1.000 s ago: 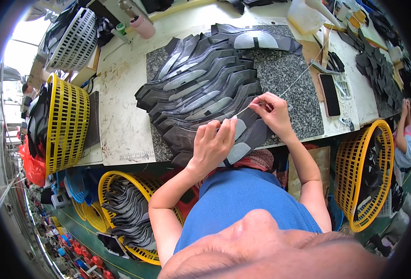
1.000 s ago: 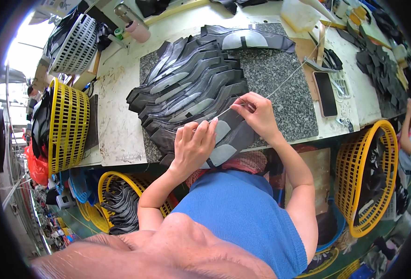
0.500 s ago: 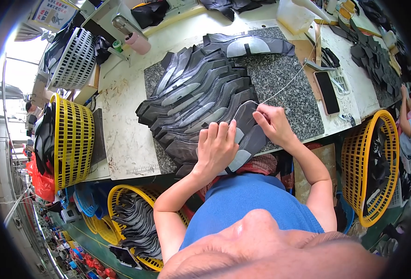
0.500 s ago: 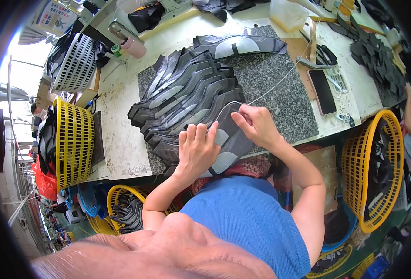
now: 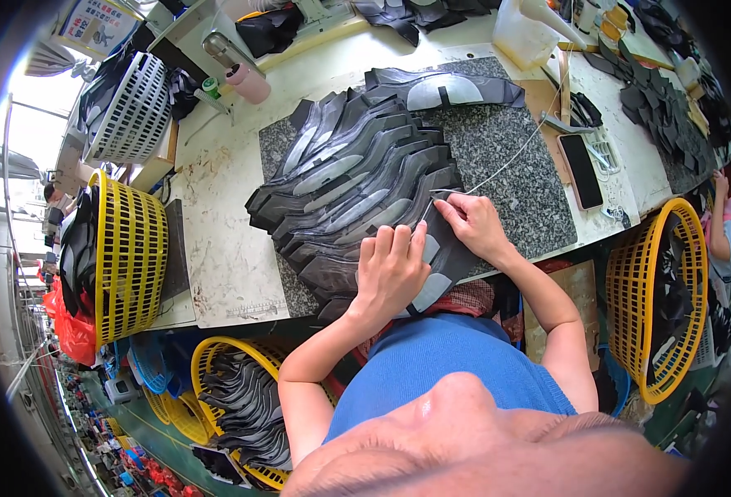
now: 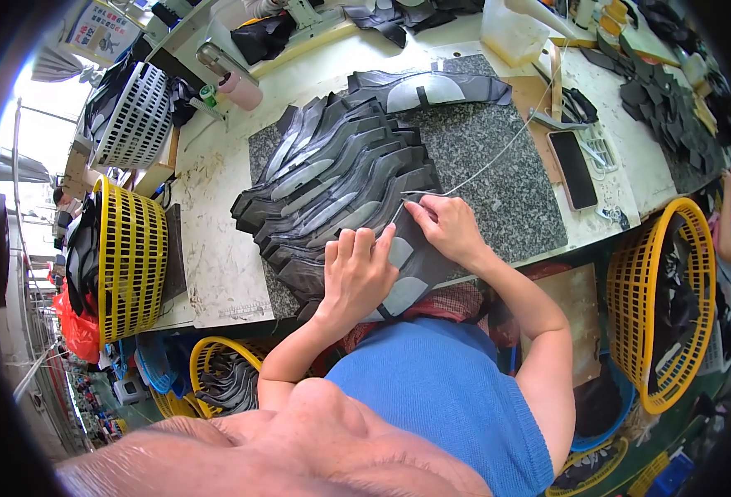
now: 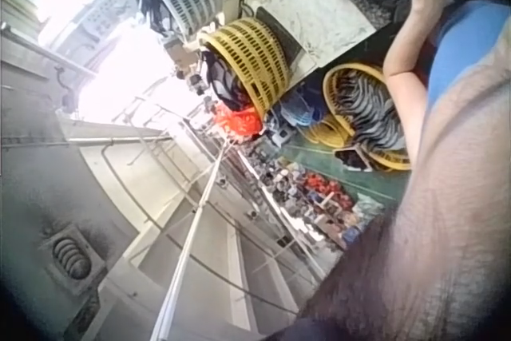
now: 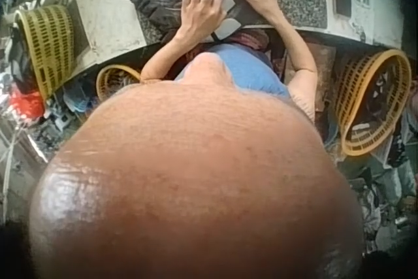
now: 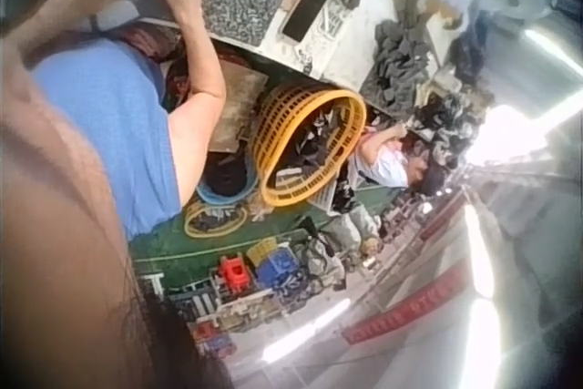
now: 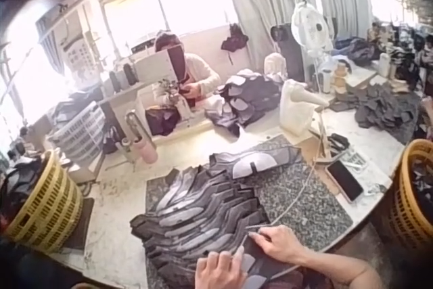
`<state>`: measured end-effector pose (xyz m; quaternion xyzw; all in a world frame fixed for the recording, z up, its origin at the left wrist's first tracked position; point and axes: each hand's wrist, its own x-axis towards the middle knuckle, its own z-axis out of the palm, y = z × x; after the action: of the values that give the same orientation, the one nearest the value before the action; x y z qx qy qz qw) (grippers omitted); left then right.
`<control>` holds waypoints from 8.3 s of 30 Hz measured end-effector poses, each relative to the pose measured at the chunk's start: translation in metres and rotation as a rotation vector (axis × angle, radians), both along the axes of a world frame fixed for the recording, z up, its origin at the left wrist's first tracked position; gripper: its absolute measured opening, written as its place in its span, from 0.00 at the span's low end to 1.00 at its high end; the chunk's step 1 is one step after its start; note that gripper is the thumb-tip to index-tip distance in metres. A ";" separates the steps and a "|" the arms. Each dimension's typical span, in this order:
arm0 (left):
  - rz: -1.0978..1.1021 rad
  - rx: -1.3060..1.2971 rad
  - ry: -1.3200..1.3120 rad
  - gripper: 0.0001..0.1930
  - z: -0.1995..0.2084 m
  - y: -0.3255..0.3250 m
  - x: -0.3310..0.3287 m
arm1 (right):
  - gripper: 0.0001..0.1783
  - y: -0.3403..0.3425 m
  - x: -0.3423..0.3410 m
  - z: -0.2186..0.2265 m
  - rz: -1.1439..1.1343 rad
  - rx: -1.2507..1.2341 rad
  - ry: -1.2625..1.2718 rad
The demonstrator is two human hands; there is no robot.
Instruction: Applying adhesive or primer to shoe upper components using a brush and placing them in baskets.
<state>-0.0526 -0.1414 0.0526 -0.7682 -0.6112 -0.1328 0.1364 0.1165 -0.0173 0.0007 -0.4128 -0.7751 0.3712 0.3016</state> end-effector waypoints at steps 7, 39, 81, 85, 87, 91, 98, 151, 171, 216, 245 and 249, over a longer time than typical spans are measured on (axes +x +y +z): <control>-0.027 0.087 -0.203 0.18 0.006 0.000 -0.009 | 0.14 0.026 0.037 0.003 -0.146 0.158 -0.064; 0.293 -0.082 -1.144 0.05 0.016 -0.060 -0.090 | 0.07 -0.058 -0.035 0.053 0.187 -0.146 0.228; 0.039 -0.019 -0.107 0.24 0.008 0.010 -0.014 | 0.10 0.032 -0.013 0.029 0.001 0.373 0.135; 0.037 -0.032 -0.131 0.23 0.009 0.010 -0.016 | 0.21 0.027 0.004 0.020 0.171 -0.085 0.144; 0.032 -0.023 -0.139 0.24 0.008 0.011 -0.016 | 0.23 0.026 0.002 0.020 0.121 -0.066 -0.033; 0.034 -0.012 -0.149 0.24 0.007 0.008 -0.016 | 0.23 0.030 -0.011 0.024 0.058 -0.054 -0.194; 0.019 0.027 -0.142 0.22 0.008 0.007 -0.015 | 0.22 0.032 -0.019 0.019 0.058 0.012 -0.144; -0.264 -0.678 -1.511 0.09 0.037 -0.063 -0.038 | 0.21 -0.061 -0.011 0.099 0.589 0.149 0.061; 0.433 -0.034 -1.081 0.08 0.006 -0.040 -0.121 | 0.10 0.014 -0.004 0.053 0.198 -0.250 0.241; 0.090 -0.221 -0.598 0.10 0.011 0.089 -0.055 | 0.11 0.094 -0.048 0.029 0.198 0.338 0.108; 0.119 -0.092 -0.480 0.14 0.017 0.076 -0.047 | 0.26 0.099 -0.007 0.026 0.104 -0.086 0.169; 0.131 -0.028 -0.491 0.17 0.028 0.070 -0.046 | 0.20 0.086 0.010 0.012 0.072 0.039 -0.005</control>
<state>-0.0988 -0.0715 0.0806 -0.6733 -0.6764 -0.2979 -0.0182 0.1262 0.0685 0.0129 -0.3798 -0.7971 0.3658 0.2942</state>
